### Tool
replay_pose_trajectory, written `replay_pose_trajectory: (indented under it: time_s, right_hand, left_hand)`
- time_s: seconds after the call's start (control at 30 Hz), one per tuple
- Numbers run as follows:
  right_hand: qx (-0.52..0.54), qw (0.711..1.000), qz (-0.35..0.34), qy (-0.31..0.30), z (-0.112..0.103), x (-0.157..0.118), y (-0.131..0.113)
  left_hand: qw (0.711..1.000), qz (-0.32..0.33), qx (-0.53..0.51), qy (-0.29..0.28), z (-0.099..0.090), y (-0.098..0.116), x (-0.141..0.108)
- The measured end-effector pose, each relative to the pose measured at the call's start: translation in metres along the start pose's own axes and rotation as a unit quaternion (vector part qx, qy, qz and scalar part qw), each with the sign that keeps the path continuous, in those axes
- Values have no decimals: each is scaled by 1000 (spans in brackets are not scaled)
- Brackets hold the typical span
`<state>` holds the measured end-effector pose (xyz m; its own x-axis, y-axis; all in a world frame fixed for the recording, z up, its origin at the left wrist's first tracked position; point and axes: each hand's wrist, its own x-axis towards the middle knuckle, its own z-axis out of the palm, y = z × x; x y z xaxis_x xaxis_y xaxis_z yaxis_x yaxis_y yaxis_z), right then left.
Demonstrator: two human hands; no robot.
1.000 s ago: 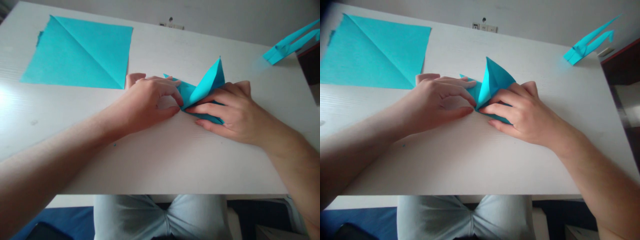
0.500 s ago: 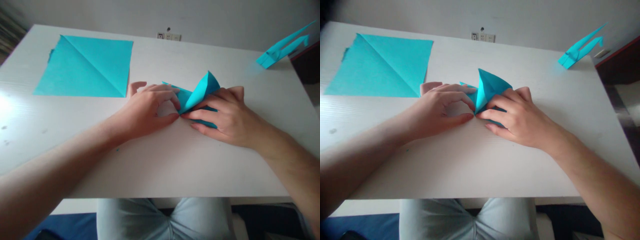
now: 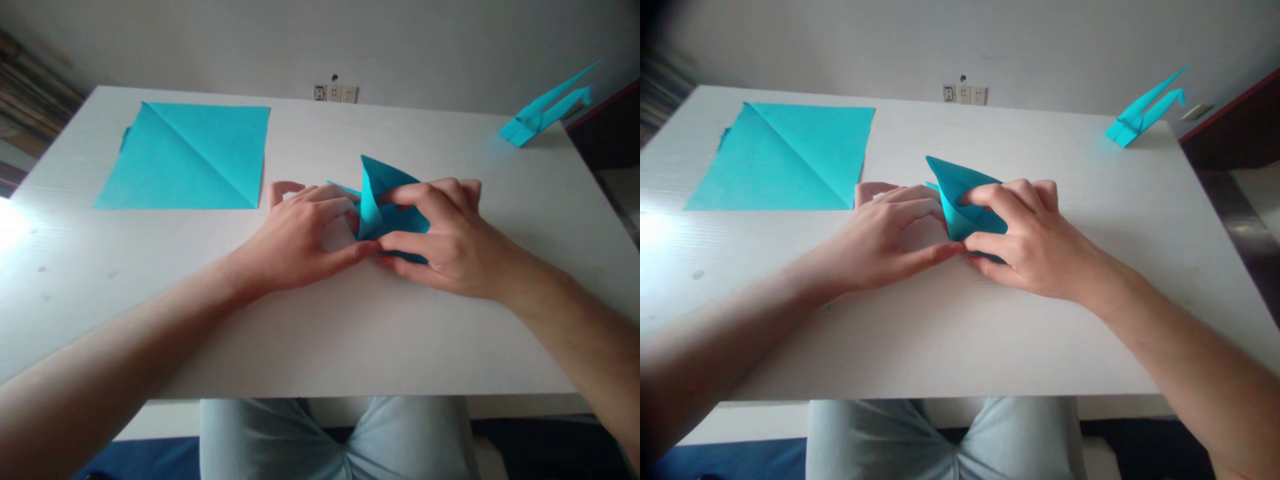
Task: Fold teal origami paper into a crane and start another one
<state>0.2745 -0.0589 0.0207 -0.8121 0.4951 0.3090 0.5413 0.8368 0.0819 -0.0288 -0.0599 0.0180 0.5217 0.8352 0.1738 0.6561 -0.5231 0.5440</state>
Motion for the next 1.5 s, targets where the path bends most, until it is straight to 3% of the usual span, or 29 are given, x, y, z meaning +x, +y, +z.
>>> replay_pose_trajectory:
  time_s: [0.33, 0.47, 0.7, 0.8, 0.97, 1.03, 1.1, 1.2, 1.33, 1.5]
  right_hand:
    - [21, 999, -27, -19, -1, -2, 3]
    - [24, 999, -28, -23, -1, -4, 5]
    - [19, 999, -15, -24, -1, -6, 16]
    - [30, 999, -17, -31, -3, -7, 22]
    - [56, 997, -28, -50, -5, -4, 27]
    - [67, 996, -24, -48, -5, -4, 26]
    - [74, 997, -17, -34, -4, -4, 25]
    - [80, 997, 20, -13, -1, -5, 23]
    - [82, 993, 81, -3, 2, -5, 21]
    - [71, 993, 92, -35, 0, 0, 16]
  left_hand:
    - [992, -51, -15, 112, 19, -11, 6]
    - [988, -28, -50, 145, 23, -15, 5]
    - [988, 17, 14, 152, 19, -25, 6]
    - [982, 66, -15, 175, 17, -37, 6]
    - [973, 161, 27, 164, 2, -46, 8]
    - [977, 141, 66, 149, -7, -42, 8]
    - [989, 102, 54, 87, -16, -37, 9]
    - [993, 94, -27, 68, -22, -30, 10]
    - [995, 65, -57, 57, -22, -22, 8]
    - [994, 75, -72, 20, -25, -11, 1]
